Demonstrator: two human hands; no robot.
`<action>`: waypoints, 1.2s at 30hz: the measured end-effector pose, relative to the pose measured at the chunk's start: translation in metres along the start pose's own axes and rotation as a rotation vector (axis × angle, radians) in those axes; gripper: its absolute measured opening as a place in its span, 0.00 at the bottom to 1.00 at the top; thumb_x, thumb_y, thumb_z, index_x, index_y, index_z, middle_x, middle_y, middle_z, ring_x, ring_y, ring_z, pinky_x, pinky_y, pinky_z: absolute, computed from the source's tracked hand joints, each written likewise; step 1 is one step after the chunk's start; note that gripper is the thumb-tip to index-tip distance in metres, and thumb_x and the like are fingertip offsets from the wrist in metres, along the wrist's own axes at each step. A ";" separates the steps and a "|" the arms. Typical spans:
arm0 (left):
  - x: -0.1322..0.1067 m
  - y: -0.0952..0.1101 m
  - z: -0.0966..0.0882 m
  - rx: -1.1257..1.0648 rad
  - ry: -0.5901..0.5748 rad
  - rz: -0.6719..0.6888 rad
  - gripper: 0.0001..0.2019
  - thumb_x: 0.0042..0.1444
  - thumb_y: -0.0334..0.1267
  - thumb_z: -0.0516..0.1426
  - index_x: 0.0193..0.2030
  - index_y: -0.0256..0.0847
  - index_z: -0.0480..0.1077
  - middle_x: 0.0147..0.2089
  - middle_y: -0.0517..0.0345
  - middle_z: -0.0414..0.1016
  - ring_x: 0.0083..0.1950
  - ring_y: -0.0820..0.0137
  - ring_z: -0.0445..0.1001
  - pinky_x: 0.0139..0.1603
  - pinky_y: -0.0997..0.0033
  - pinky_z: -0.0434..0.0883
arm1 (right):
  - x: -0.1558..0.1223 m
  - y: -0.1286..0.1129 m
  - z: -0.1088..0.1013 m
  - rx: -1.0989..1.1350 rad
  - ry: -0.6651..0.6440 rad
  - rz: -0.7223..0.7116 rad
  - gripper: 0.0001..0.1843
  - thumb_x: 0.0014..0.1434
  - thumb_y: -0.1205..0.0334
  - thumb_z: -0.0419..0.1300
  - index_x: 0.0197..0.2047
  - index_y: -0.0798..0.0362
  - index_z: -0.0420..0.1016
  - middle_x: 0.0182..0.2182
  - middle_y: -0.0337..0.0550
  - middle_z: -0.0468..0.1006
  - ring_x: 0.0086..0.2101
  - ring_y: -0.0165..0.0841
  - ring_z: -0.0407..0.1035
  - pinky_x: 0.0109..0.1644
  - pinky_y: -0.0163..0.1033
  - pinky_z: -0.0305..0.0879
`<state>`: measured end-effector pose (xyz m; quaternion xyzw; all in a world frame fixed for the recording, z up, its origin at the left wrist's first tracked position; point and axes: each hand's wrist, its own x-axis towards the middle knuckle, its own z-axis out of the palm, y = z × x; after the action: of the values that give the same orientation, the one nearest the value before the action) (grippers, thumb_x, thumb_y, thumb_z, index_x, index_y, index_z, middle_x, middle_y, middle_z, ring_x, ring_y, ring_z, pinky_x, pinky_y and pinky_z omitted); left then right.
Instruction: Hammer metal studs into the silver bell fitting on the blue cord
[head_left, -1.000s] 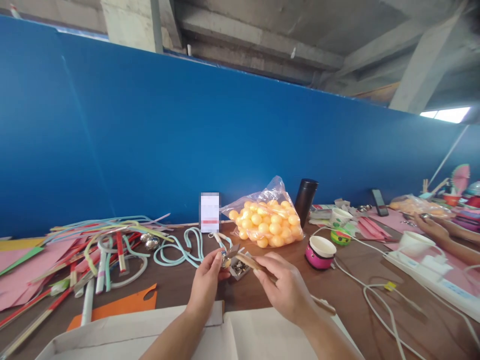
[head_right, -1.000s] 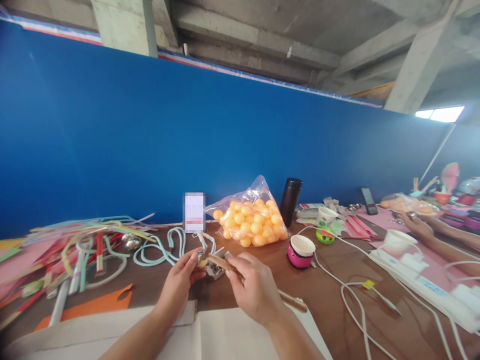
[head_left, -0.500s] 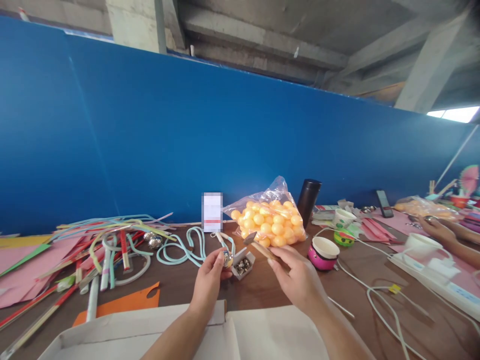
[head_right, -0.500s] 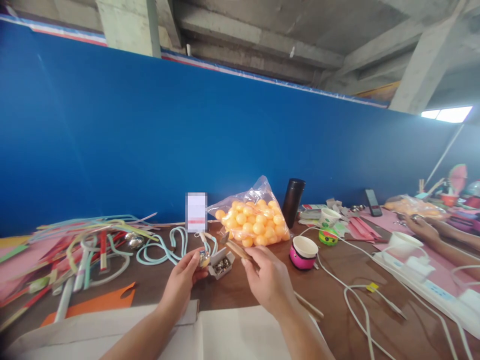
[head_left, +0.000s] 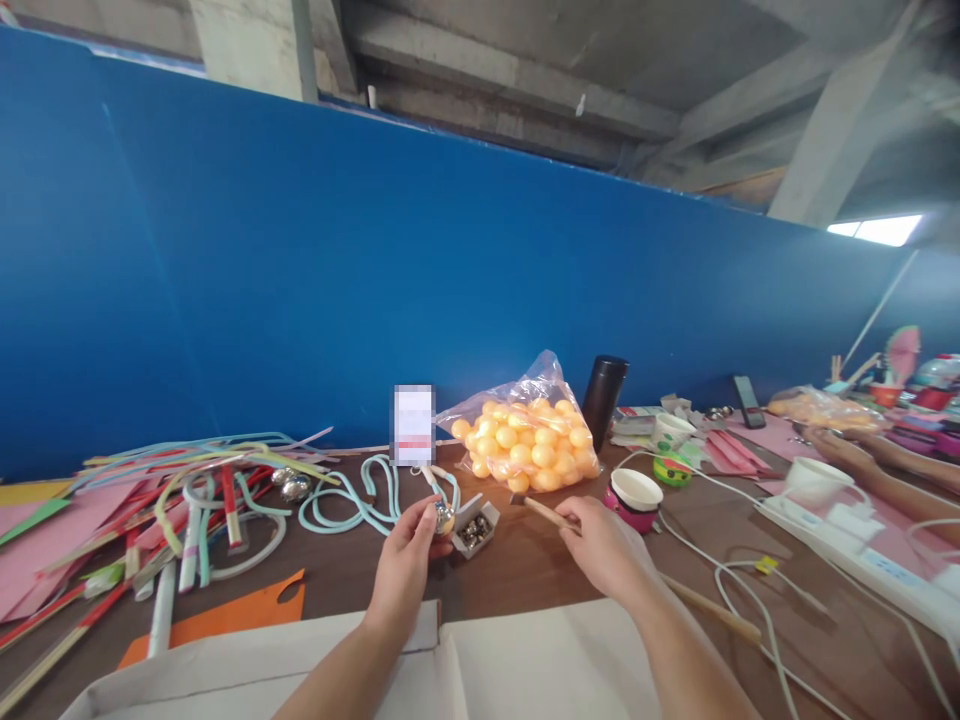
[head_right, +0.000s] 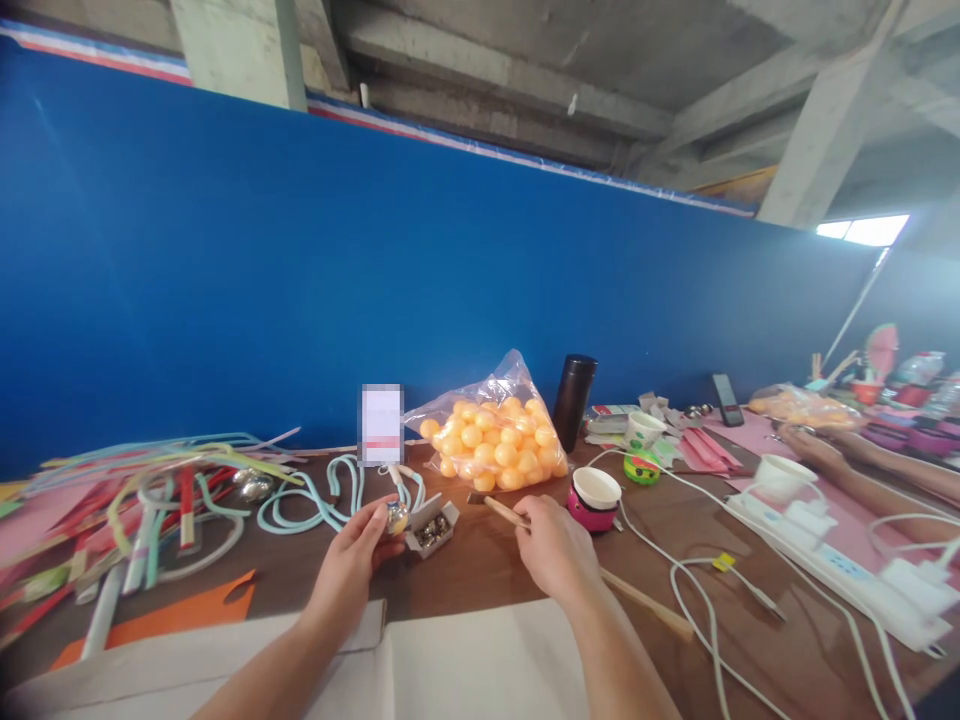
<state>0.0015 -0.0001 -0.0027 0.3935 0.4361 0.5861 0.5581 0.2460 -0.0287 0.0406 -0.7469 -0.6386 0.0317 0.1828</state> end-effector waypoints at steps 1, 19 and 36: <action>0.000 0.000 0.000 -0.006 0.001 0.002 0.24 0.49 0.52 0.58 0.48 0.38 0.71 0.37 0.55 0.74 0.32 0.71 0.72 0.36 0.69 0.73 | 0.000 0.001 0.001 -0.012 -0.006 -0.003 0.10 0.52 0.66 0.56 0.37 0.46 0.72 0.38 0.38 0.75 0.36 0.32 0.71 0.31 0.33 0.54; -0.002 0.001 0.001 -0.013 -0.001 0.005 0.24 0.48 0.52 0.59 0.47 0.38 0.71 0.36 0.56 0.74 0.32 0.71 0.72 0.36 0.69 0.73 | 0.003 0.011 0.019 -0.023 -0.059 -0.061 0.11 0.47 0.70 0.59 0.35 0.49 0.71 0.36 0.42 0.76 0.37 0.37 0.71 0.33 0.35 0.57; -0.004 0.003 0.004 0.012 -0.002 0.045 0.25 0.46 0.54 0.60 0.45 0.38 0.73 0.39 0.52 0.75 0.33 0.67 0.73 0.33 0.68 0.73 | -0.001 -0.063 0.044 0.192 0.188 -0.305 0.11 0.61 0.63 0.51 0.39 0.47 0.75 0.36 0.40 0.76 0.38 0.33 0.70 0.40 0.34 0.62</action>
<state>0.0047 -0.0040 0.0018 0.4073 0.4301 0.5953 0.5429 0.1746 -0.0122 0.0192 -0.6202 -0.7184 -0.0055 0.3149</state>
